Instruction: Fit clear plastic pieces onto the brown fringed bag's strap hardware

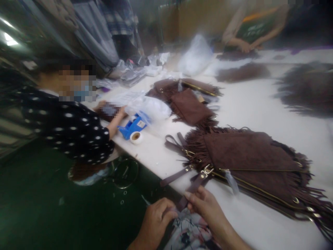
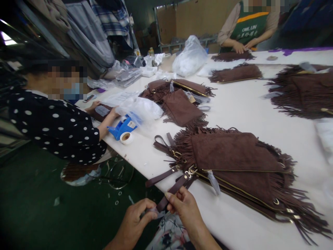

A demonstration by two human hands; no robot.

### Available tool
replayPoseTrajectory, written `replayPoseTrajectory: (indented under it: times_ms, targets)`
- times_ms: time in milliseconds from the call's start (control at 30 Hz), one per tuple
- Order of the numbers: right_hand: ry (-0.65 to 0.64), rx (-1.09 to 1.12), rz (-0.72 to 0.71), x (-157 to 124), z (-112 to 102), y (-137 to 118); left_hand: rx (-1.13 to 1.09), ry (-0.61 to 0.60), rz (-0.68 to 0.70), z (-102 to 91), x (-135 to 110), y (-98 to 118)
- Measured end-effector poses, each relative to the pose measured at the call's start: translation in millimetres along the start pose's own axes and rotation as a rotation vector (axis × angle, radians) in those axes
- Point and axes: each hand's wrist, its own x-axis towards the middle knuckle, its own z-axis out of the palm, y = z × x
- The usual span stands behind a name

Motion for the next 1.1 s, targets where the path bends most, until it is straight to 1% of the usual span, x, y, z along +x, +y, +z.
replayPoseTrajectory:
  times_ms: [167,333,500,767,933,1100]
  targets:
    - [0.045,-0.059,-0.061,-2.1,3.5,-4.4,-0.086,0.000,-0.081,1.7,-0.5,2.5]
    - [0.080,-0.075,-0.094,-4.4,6.4,-9.8,-0.140,0.005,-0.087,3.3,-0.7,3.0]
    - [0.125,-0.081,-0.093,-7.3,6.4,-11.8,-0.117,0.047,-0.103,4.3,-0.6,2.7]
    - [0.100,0.023,-0.071,-9.7,5.2,-6.0,-0.098,0.129,-0.102,5.0,0.0,-2.5]
    - [0.093,-0.014,-0.062,-15.6,1.8,-6.1,-0.022,0.185,-0.090,5.6,-2.0,-0.5]
    - [0.080,-0.053,-0.018,-15.7,0.1,-5.5,-0.017,0.184,-0.073,6.7,-2.1,2.0]
